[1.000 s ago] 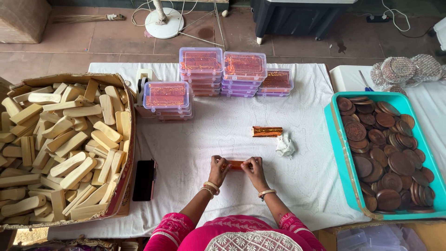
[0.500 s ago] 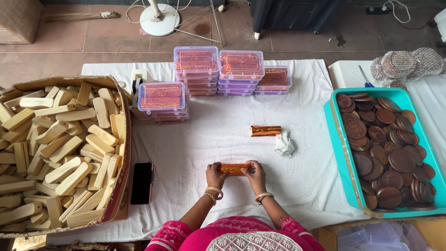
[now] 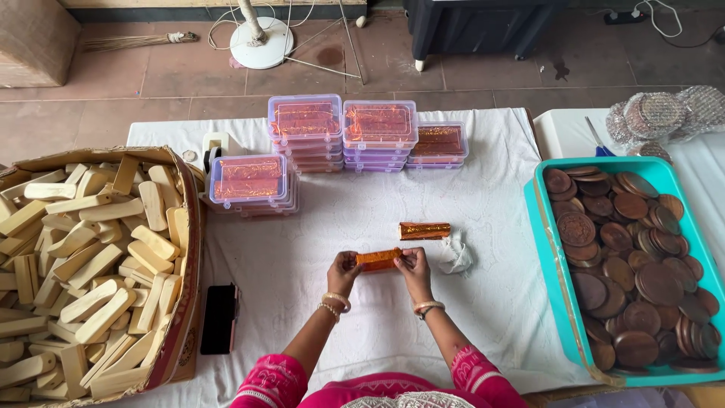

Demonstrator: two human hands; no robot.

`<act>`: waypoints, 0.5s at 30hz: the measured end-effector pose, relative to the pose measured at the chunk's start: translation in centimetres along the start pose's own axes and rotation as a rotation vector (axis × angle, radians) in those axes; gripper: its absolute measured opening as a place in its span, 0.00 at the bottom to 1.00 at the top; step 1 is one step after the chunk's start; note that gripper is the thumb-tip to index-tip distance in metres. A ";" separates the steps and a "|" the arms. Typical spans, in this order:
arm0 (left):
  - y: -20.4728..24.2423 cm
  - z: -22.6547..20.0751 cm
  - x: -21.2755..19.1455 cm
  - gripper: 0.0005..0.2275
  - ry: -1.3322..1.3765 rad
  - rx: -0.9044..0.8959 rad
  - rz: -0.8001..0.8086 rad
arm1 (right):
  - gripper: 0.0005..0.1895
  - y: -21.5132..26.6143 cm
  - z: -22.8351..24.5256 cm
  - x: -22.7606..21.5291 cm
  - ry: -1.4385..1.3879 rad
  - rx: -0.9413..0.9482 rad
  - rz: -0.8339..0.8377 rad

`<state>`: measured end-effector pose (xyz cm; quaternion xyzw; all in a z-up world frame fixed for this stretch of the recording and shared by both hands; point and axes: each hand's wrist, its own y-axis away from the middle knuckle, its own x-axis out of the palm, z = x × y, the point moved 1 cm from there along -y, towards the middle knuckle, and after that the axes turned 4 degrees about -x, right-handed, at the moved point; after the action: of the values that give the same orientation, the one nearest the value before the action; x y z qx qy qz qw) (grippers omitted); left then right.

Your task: The recorder is wrapping small rectangular blocks in foil and placing them into plastic containers.

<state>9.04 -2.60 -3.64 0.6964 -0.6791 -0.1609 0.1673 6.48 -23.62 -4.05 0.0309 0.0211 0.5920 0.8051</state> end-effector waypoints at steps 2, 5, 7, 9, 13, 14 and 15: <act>-1.3 -1.5 0.2 0.14 -0.013 -0.004 -0.007 | 0.13 -1.3 -1.4 0.6 -0.027 -0.015 -0.021; -3.4 -1.7 0.0 0.13 -0.018 0.001 -0.021 | 0.12 -2.4 -3.8 1.5 -0.044 -0.044 -0.065; -5.0 -0.4 -0.4 0.12 -0.011 0.012 -0.029 | 0.11 -2.8 -4.8 2.1 -0.036 -0.058 -0.086; -6.6 1.9 -0.8 0.12 -0.005 0.074 0.006 | 0.10 -2.8 -5.2 2.7 -0.045 -0.082 -0.109; -5.2 -0.9 -0.7 0.13 -0.304 0.139 -0.055 | 0.06 -2.1 -1.1 3.4 0.134 -0.137 -0.125; -5.3 -0.9 -0.7 0.13 -0.413 0.185 -0.076 | 0.06 -2.2 -1.0 3.5 0.176 -0.097 -0.139; -5.4 -0.8 -0.6 0.13 -0.521 0.229 -0.096 | 0.06 -2.1 -0.9 3.5 0.219 -0.057 -0.152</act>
<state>14.19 -1.87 -5.36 0.6774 -0.6791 -0.2642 -0.1004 9.46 -20.91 -5.05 -0.0587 0.0944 0.5297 0.8409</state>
